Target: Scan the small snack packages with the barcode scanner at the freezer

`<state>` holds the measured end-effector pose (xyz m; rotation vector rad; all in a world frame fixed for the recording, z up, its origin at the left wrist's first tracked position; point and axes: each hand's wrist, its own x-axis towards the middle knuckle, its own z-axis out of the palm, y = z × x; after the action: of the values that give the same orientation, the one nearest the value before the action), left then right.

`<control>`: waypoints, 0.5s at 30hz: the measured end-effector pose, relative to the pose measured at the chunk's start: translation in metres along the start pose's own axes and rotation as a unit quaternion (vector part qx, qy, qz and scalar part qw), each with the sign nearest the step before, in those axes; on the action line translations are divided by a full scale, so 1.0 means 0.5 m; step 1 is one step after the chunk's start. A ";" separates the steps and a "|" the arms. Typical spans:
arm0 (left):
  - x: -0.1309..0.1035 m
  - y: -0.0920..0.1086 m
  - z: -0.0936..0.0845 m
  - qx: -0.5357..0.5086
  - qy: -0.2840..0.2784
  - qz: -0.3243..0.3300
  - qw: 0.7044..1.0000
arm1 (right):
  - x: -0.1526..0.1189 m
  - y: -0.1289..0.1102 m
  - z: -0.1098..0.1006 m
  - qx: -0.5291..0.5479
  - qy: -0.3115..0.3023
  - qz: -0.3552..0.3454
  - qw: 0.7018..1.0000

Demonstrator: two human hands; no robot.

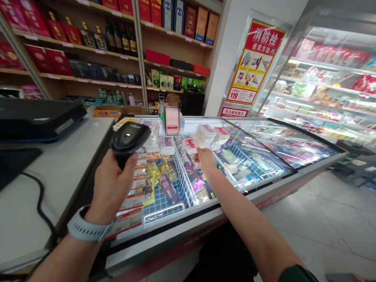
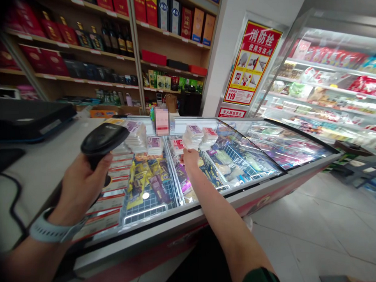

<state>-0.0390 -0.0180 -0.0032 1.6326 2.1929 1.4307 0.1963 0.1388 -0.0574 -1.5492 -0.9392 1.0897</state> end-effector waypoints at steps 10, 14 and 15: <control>0.003 -0.011 0.006 -0.004 0.001 0.013 1.000 | -0.014 -0.036 0.130 -0.134 -0.123 -0.036 0.983; 0.002 -0.012 0.007 -0.019 0.000 0.027 0.999 | -0.005 -0.033 0.158 -0.157 -0.127 -0.009 0.979; 0.002 -0.011 0.007 -0.021 0.001 0.028 0.999 | -0.002 -0.031 0.160 -0.151 -0.130 -0.006 0.980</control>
<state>-0.0415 -0.0150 -0.0084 1.6912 2.1194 1.4830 0.1188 0.1634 -0.0510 -1.6645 -1.3415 1.2021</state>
